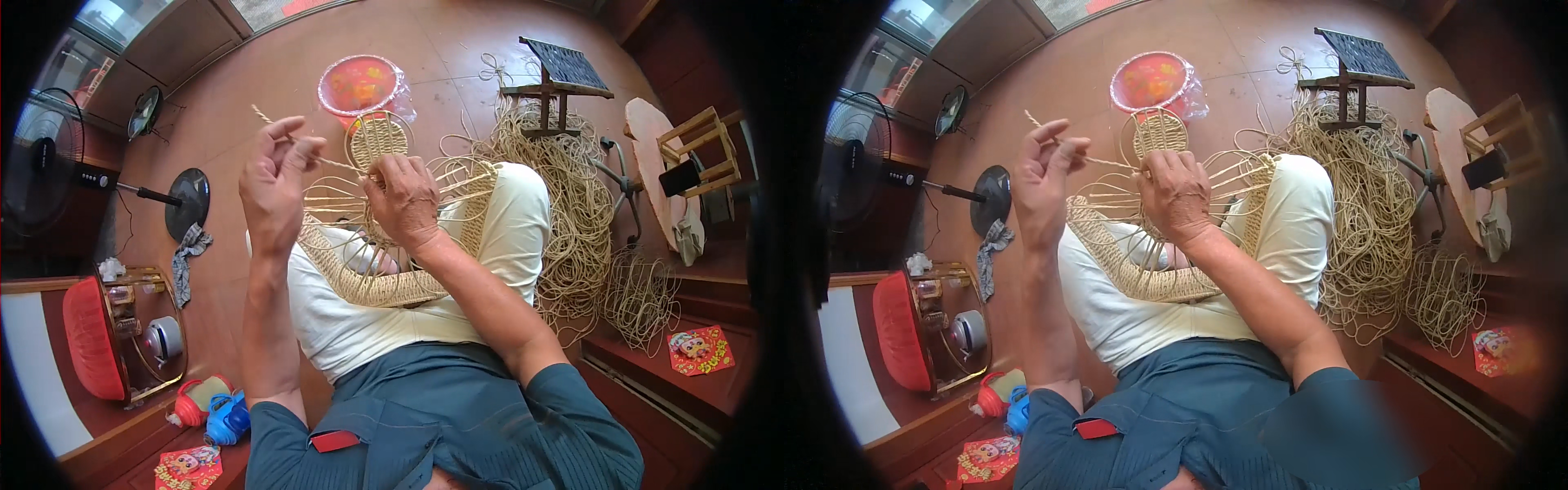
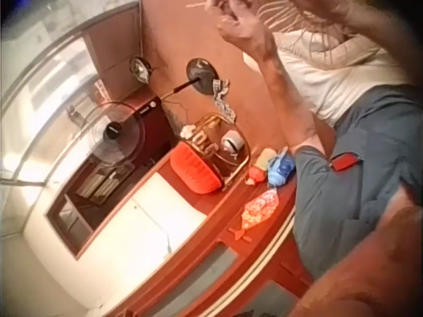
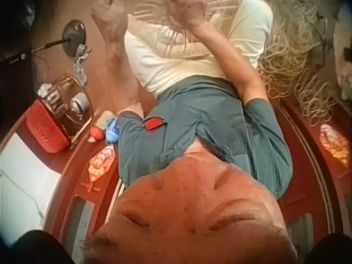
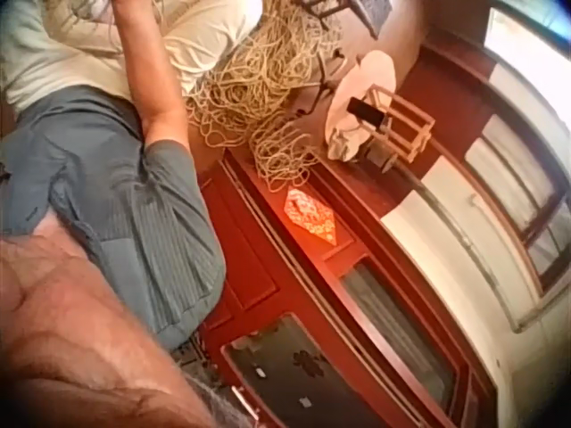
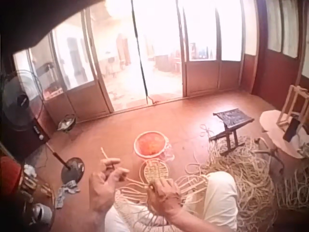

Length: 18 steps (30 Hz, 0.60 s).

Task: Weaving straw strands into a patterned frame to create a hand-crafted decorative object.

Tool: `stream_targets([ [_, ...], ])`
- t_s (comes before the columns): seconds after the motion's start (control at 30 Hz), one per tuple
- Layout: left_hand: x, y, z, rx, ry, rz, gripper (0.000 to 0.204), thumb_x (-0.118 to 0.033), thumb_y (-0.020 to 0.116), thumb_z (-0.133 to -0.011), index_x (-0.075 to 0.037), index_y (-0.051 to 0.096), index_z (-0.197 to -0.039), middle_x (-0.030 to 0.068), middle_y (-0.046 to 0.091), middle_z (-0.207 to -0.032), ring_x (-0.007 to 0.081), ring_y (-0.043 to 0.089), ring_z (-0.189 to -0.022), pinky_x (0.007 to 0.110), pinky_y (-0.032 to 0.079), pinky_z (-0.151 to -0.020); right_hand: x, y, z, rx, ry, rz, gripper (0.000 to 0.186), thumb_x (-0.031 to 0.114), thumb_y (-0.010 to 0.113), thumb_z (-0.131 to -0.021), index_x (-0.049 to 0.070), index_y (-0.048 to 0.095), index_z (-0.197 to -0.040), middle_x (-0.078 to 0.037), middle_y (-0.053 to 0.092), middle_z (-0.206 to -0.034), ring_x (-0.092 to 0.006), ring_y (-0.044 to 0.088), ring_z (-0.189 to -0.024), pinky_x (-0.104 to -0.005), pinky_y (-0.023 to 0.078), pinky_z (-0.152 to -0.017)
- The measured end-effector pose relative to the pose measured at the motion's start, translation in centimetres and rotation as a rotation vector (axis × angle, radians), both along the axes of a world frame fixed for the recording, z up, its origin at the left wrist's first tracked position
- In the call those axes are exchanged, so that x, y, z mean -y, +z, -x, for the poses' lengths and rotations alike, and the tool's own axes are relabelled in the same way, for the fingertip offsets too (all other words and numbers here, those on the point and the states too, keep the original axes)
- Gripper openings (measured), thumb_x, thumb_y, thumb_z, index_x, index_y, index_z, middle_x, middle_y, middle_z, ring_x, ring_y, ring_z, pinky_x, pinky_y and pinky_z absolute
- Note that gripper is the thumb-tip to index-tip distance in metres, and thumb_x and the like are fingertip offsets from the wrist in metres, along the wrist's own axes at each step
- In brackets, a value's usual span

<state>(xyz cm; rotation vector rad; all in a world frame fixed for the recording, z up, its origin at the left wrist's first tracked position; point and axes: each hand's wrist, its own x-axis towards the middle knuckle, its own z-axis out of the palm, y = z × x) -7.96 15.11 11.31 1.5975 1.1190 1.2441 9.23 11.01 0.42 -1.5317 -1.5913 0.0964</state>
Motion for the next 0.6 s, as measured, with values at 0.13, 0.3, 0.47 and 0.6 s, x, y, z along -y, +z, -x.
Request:
stream_targets([
  [0.13,-2.6,-1.3,0.6,-0.244,0.138,-0.034,0.027,-0.011,0.064,-0.111,0.000,0.067,-0.135,0.0099,0.081,-0.105,0.0145,0.075,-0.091,0.030,0.061,-0.086,0.0,0.0,0.0,-0.039,-0.005,0.020,0.018,0.021,0.084,-0.087,0.016,0.070,-0.097,-0.001,0.069,-0.094,-0.0269,0.065,-0.095,-0.0421,0.052,-0.086],
  [0.3,-3.6,-3.7,0.9,-0.189,0.111,-0.008,0.030,-0.011,0.063,-0.110,0.001,0.065,-0.138,0.0099,0.081,-0.103,0.0151,0.077,-0.090,0.031,0.062,-0.084,0.1,-0.4,0.0,-0.025,-0.007,0.008,0.011,0.021,0.082,-0.088,0.018,0.073,-0.093,0.001,0.068,-0.097,-0.0264,0.065,-0.101,-0.0426,0.052,-0.088],
  [0.47,-3.5,-5.5,1.5,-0.160,0.149,0.085,0.043,-0.019,0.063,-0.111,0.001,0.057,-0.150,0.0109,0.082,-0.103,0.0175,0.077,-0.093,0.034,0.061,-0.088,0.8,-0.5,0.0,-0.006,0.039,-0.027,0.008,0.022,0.080,-0.090,0.017,0.077,-0.095,0.000,0.068,-0.105,-0.0276,0.063,-0.109,-0.0432,0.050,-0.091],
  [0.6,-3.5,-7.5,1.0,-0.512,0.036,0.107,0.062,-0.033,0.063,-0.111,0.001,0.045,-0.159,0.0137,0.083,-0.106,0.0210,0.077,-0.099,0.037,0.058,-0.095,1.3,-0.6,0.2,0.017,0.030,-0.070,0.008,0.021,0.078,-0.091,0.016,0.078,-0.098,-0.001,0.069,-0.109,-0.0286,0.063,-0.109,-0.0438,0.049,-0.092],
])
